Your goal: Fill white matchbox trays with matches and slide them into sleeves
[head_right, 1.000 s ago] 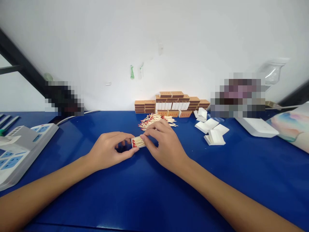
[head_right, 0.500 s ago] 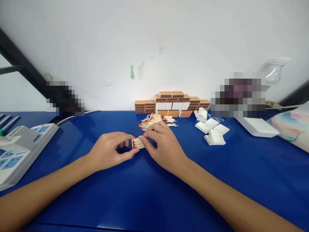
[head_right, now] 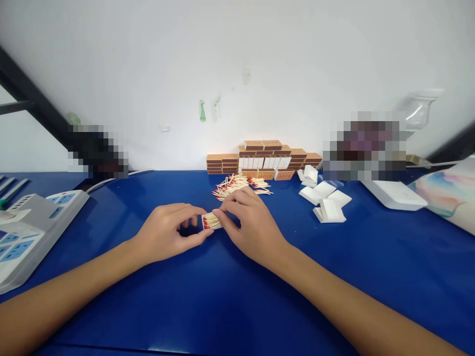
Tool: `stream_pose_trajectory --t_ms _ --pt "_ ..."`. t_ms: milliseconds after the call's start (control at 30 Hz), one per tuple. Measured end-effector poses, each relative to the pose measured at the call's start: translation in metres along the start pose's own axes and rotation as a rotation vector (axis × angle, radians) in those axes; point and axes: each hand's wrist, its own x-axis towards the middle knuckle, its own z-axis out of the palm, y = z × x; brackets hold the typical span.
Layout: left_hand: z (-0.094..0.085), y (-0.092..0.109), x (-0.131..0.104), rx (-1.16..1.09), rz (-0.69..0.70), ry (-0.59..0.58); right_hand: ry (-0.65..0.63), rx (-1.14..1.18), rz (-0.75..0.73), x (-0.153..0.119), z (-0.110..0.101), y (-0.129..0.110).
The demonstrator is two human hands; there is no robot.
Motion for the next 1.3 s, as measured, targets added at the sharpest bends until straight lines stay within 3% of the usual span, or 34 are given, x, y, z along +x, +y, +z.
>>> stream_pose_trajectory --t_ms 767,1067,1200,1300 --pt "0.0 -0.001 0.0 0.003 -0.017 -0.026 -0.04 0.011 0.025 -0.001 0.0 0.001" --pt "-0.001 0.002 0.001 -0.017 0.013 0.017 -0.048 0.004 0.009 0.0 -0.002 -0.001" --pt "-0.002 0.002 0.001 -0.008 -0.01 -0.002 -0.008 -0.043 -0.009 0.006 -0.009 0.004" --pt "-0.004 0.002 0.0 0.0 -0.005 -0.068 0.051 -0.139 0.033 0.012 -0.023 0.021"
